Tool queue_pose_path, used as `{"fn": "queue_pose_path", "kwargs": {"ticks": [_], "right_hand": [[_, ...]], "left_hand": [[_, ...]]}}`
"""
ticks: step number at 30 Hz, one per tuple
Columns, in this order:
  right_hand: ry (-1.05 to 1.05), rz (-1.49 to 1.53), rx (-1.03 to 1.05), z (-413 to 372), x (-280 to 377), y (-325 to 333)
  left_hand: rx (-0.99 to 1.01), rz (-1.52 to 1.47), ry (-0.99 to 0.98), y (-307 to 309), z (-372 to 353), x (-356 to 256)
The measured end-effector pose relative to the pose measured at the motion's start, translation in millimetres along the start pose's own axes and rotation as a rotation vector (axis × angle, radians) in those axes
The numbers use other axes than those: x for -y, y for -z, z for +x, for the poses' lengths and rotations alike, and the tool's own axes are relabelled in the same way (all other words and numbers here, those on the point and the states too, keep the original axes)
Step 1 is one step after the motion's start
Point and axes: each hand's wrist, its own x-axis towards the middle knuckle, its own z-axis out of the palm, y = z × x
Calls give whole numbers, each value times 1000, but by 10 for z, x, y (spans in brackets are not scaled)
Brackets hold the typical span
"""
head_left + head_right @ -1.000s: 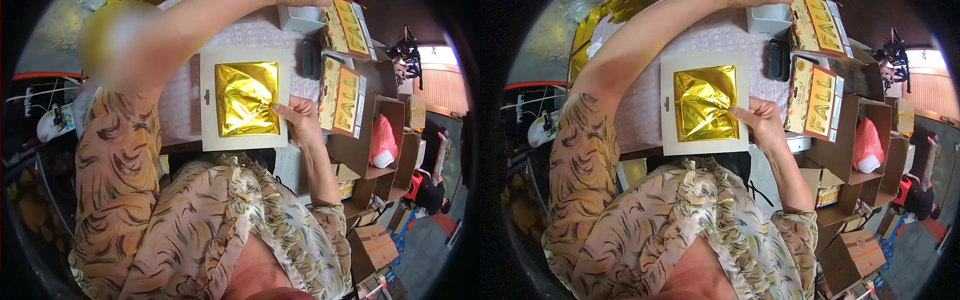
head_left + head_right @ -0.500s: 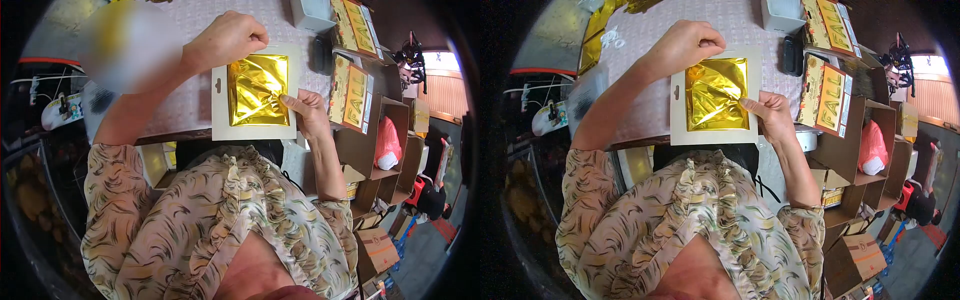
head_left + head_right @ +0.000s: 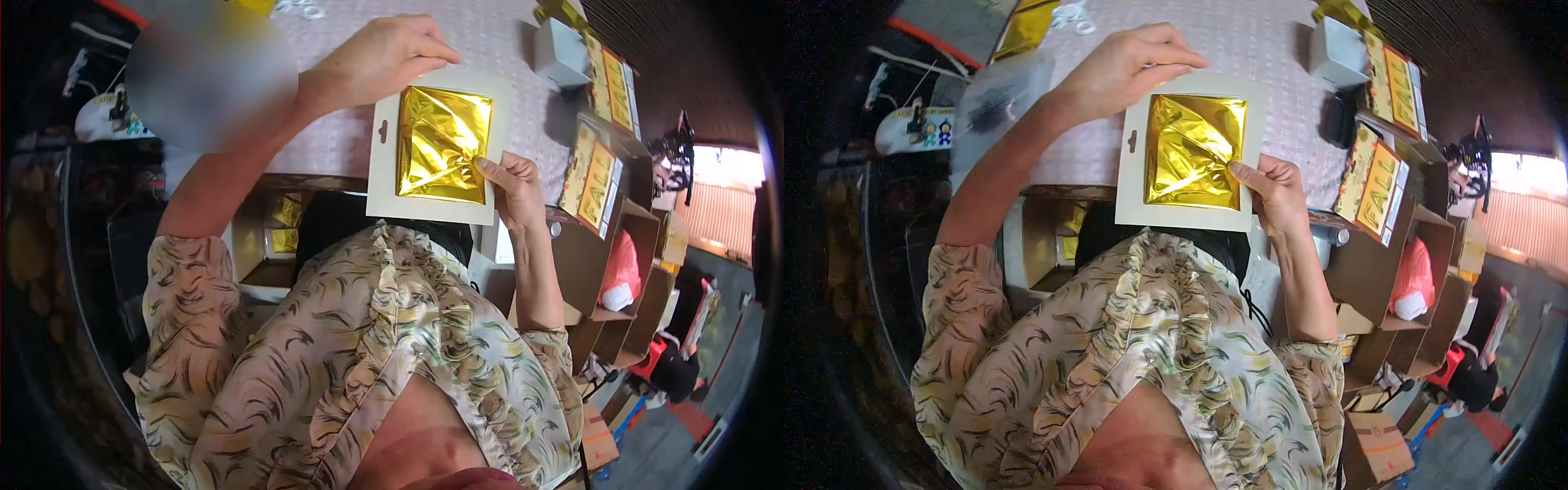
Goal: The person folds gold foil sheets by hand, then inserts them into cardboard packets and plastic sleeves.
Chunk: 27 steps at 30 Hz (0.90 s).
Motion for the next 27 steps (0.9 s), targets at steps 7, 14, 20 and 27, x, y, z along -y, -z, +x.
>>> {"fn": "queue_pose_path", "kwargs": {"ticks": [7, 14, 20, 27], "right_hand": [[-2, -65, 29, 113, -31, -55], [85, -44, -26, 258, 50, -31], [129, -78, -51, 362, 44, 9], [114, -94, -59, 356, -40, 107]], "left_hand": [[-322, 167, 137, 924, -1081, 236], [-149, 210, 659, 1477, -2707, 805], [-67, 206, 545, 1240, -2828, 1023], [-83, -24, 606, 1207, -2900, 1152]]}}
